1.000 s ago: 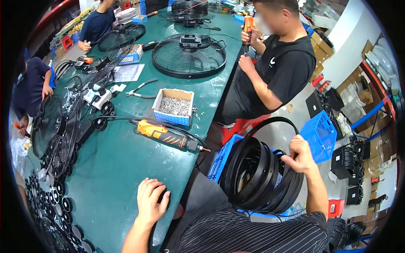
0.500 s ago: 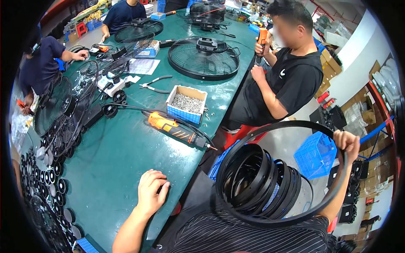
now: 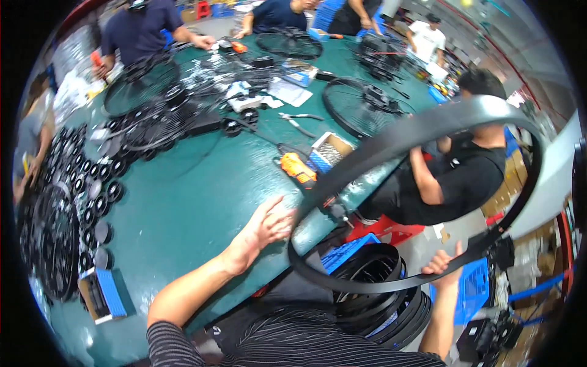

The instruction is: Assembling industrial fan guards and motors using a power screwdriver.

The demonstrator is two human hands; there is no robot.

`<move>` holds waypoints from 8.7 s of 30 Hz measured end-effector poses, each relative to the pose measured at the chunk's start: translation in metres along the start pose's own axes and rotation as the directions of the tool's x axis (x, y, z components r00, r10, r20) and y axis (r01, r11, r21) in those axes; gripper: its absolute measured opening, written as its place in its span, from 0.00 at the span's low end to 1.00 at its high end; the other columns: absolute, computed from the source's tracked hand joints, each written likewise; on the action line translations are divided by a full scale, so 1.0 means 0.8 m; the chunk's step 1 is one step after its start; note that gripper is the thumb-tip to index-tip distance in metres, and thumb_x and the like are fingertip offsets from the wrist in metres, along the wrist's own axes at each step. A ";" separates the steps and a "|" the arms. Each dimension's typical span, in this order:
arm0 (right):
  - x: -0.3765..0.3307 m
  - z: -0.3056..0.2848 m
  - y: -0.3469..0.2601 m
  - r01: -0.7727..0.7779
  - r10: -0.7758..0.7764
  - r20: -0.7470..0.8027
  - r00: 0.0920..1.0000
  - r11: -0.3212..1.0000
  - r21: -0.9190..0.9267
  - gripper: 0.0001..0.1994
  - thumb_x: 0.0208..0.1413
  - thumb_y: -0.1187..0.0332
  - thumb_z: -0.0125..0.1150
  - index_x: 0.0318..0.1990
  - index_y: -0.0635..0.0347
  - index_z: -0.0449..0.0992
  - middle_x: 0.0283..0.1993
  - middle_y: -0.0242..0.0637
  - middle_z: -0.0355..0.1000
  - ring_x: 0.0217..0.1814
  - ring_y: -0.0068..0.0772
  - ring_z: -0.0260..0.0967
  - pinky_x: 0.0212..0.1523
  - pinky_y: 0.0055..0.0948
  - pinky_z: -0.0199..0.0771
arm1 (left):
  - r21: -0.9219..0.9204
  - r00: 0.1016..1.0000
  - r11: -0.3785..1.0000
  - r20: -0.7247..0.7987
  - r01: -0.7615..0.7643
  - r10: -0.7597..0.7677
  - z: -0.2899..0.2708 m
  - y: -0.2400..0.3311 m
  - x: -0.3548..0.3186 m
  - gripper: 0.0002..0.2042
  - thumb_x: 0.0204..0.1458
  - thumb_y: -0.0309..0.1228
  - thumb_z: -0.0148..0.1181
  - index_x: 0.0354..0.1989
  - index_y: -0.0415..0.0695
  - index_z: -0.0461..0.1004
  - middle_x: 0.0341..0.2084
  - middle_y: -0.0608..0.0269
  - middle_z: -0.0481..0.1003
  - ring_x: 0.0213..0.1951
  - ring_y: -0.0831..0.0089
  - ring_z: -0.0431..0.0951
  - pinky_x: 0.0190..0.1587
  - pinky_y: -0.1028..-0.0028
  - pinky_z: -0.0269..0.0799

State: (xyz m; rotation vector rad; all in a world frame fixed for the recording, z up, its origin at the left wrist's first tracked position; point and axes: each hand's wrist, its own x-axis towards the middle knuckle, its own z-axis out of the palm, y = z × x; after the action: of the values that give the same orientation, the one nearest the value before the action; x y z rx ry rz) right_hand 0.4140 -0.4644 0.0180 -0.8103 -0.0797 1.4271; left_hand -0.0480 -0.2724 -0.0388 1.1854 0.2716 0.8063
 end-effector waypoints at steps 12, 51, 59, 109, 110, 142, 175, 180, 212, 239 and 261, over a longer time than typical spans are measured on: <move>0.175 0.148 0.239 0.064 0.049 0.256 0.966 0.908 -0.414 0.22 0.68 0.45 0.46 0.34 0.55 0.70 0.19 0.23 0.51 0.16 0.16 0.45 0.18 0.21 0.49 | 0.117 0.269 0.962 -0.945 -0.248 0.184 0.018 0.063 -0.210 0.23 0.70 0.45 0.33 0.60 0.40 0.65 0.16 0.70 0.59 0.11 0.82 0.55 0.16 0.80 0.51; 0.239 0.185 0.338 -0.209 0.442 0.511 0.737 0.869 -0.449 0.27 0.68 0.41 0.39 0.36 0.56 0.73 0.15 0.24 0.52 0.11 0.19 0.46 0.15 0.26 0.54 | 0.181 0.134 0.933 -0.964 -0.312 0.232 -0.012 0.047 -0.333 0.23 0.70 0.45 0.30 0.53 0.38 0.66 0.19 0.65 0.62 0.10 0.80 0.58 0.13 0.78 0.57; 0.283 0.229 0.284 -0.228 0.603 0.602 0.523 0.780 -0.583 0.27 0.67 0.39 0.37 0.35 0.55 0.66 0.15 0.22 0.46 0.11 0.17 0.40 0.11 0.21 0.44 | 0.304 0.662 0.953 -0.716 0.013 0.219 -0.069 0.196 -0.292 0.25 0.67 0.47 0.42 0.55 0.34 0.69 0.27 0.58 0.75 0.18 0.74 0.75 0.19 0.78 0.70; 0.189 0.131 0.314 -0.295 0.721 0.582 0.377 0.689 -0.662 0.26 0.49 0.76 0.68 0.55 0.55 0.67 0.45 0.59 0.73 0.47 0.50 0.76 0.48 0.40 0.78 | 0.637 0.420 0.669 -0.526 -0.382 0.740 0.099 0.073 -0.238 0.50 0.46 0.19 0.60 0.73 0.38 0.30 0.45 0.46 0.71 0.34 0.72 0.79 0.40 0.75 0.77; 0.187 0.133 0.308 -0.284 0.745 0.542 0.389 0.656 -0.699 0.26 0.49 0.76 0.68 0.55 0.55 0.67 0.45 0.59 0.73 0.47 0.50 0.76 0.48 0.40 0.78 | 0.667 0.410 0.643 -0.503 -0.377 0.761 0.100 0.072 -0.245 0.50 0.45 0.19 0.59 0.73 0.38 0.29 0.45 0.46 0.71 0.33 0.72 0.79 0.39 0.74 0.77; 0.209 0.220 0.320 0.545 0.050 0.623 0.780 -0.544 -0.638 0.32 0.52 0.48 0.65 0.56 0.65 0.68 0.28 0.46 0.76 0.32 0.50 0.77 0.33 0.45 0.76 | 0.454 0.358 0.120 -0.815 0.883 0.456 0.035 -0.006 -0.351 0.36 0.45 0.26 0.42 0.70 0.34 0.54 0.70 0.38 0.50 0.73 0.46 0.45 0.73 0.51 0.34; 0.234 0.243 0.354 0.666 0.110 0.661 0.743 -0.222 -0.712 0.23 0.60 0.69 0.58 0.62 0.68 0.69 0.55 0.55 0.74 0.56 0.49 0.74 0.58 0.33 0.70 | 0.492 0.309 0.211 -0.770 0.844 0.558 0.007 -0.009 -0.365 0.35 0.43 0.29 0.51 0.67 0.42 0.61 0.68 0.43 0.55 0.73 0.46 0.46 0.73 0.48 0.39; 0.220 0.252 0.349 0.629 0.115 0.621 0.776 -0.230 -0.743 0.22 0.60 0.69 0.58 0.61 0.67 0.70 0.53 0.54 0.76 0.53 0.44 0.76 0.54 0.33 0.73 | 0.487 0.314 0.194 -0.770 0.852 0.555 0.009 -0.009 -0.365 0.33 0.45 0.28 0.52 0.66 0.40 0.61 0.68 0.41 0.56 0.73 0.46 0.45 0.74 0.50 0.38; 0.215 0.267 0.343 0.528 0.213 0.491 0.845 -0.183 -0.829 0.24 0.63 0.69 0.56 0.65 0.68 0.63 0.59 0.59 0.70 0.59 0.45 0.71 0.59 0.33 0.71 | 0.827 0.661 -0.119 -0.343 0.549 0.667 -0.103 0.124 -0.221 0.38 0.47 0.37 0.68 0.67 0.41 0.58 0.66 0.40 0.56 0.66 0.43 0.59 0.68 0.50 0.53; 0.264 0.225 0.356 0.661 -0.121 0.692 0.711 -0.218 -0.718 0.16 0.50 0.65 0.66 0.45 0.63 0.79 0.32 0.43 0.78 0.26 0.40 0.75 0.29 0.37 0.75 | 0.805 0.797 -0.374 -0.188 0.460 0.575 -0.248 0.111 0.082 0.17 0.42 0.32 0.70 0.36 0.42 0.68 0.33 0.56 0.74 0.38 0.56 0.78 0.38 0.61 0.73; 0.267 0.219 0.345 0.692 -0.090 0.718 0.690 -0.210 -0.691 0.17 0.55 0.62 0.60 0.49 0.62 0.76 0.41 0.46 0.78 0.38 0.51 0.78 0.38 0.45 0.78 | 0.839 0.766 -0.233 -0.291 0.493 0.573 -0.261 0.148 0.085 0.15 0.44 0.26 0.66 0.43 0.45 0.80 0.31 0.54 0.81 0.33 0.55 0.82 0.38 0.62 0.76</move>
State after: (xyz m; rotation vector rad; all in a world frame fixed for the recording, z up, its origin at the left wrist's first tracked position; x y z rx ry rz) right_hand 0.1333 -0.2147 -0.0895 -1.4115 -1.8989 0.5251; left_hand -0.1711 -0.0596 0.0021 2.4923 1.9591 1.0249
